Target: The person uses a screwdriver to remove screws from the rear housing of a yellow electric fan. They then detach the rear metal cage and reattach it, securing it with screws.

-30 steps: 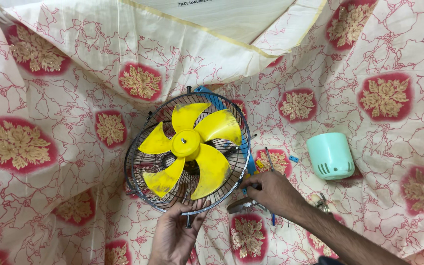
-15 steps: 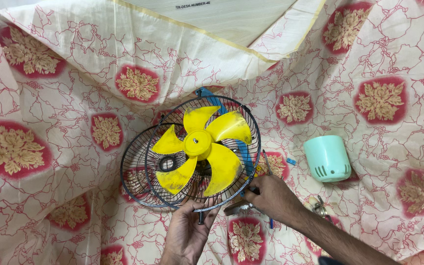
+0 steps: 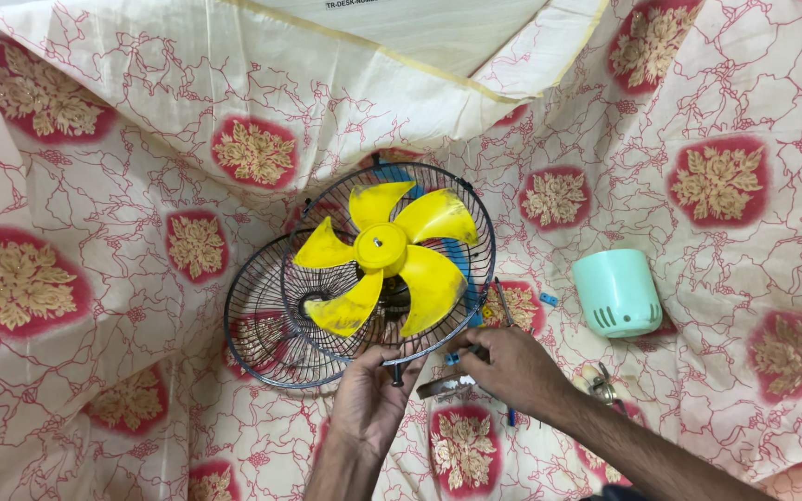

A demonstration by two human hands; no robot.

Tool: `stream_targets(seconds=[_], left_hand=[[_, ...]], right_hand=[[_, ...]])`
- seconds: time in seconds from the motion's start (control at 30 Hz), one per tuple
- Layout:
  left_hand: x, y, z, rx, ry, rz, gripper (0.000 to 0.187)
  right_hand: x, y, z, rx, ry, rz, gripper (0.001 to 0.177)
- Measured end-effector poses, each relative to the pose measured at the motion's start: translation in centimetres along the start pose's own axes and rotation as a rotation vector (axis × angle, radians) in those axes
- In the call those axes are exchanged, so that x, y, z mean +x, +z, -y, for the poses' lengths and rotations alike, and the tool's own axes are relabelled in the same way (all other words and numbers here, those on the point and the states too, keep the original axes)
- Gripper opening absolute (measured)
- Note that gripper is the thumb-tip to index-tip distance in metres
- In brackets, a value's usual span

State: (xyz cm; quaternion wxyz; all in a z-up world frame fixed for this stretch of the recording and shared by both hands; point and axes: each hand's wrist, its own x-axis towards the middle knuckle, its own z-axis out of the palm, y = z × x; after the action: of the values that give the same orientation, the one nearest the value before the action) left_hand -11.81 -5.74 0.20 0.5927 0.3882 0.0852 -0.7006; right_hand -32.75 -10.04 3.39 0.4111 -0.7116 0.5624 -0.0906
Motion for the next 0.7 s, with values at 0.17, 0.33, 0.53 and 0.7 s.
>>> stream_targets(seconds=[0.17, 0.33, 0.53, 0.7], left_hand=[[1.4, 0.7, 1.5, 0.024, -0.038, 0.092, 0.017], [2.9, 1.2, 2.3, 0.068, -0.006, 0.112, 0.018], [4.0, 2.2, 3.4, 0.067, -0.014, 0.142, 0.022], [4.4, 2.6, 3.4, 0.213, -0.016, 0.145, 0.026]], right_hand=[[-0.3, 0.9, -1.4, 0.09, -0.155, -0.188, 0.026], [-0.9, 0.3, -2.6, 0.136, -0.012, -0.135, 0.028], [-0.8, 0.1, -3.1, 0.233, -0.096, -0.182, 0.029], [-0.9, -0.1, -3.3, 0.259, -0.111, -0.178, 0.028]])
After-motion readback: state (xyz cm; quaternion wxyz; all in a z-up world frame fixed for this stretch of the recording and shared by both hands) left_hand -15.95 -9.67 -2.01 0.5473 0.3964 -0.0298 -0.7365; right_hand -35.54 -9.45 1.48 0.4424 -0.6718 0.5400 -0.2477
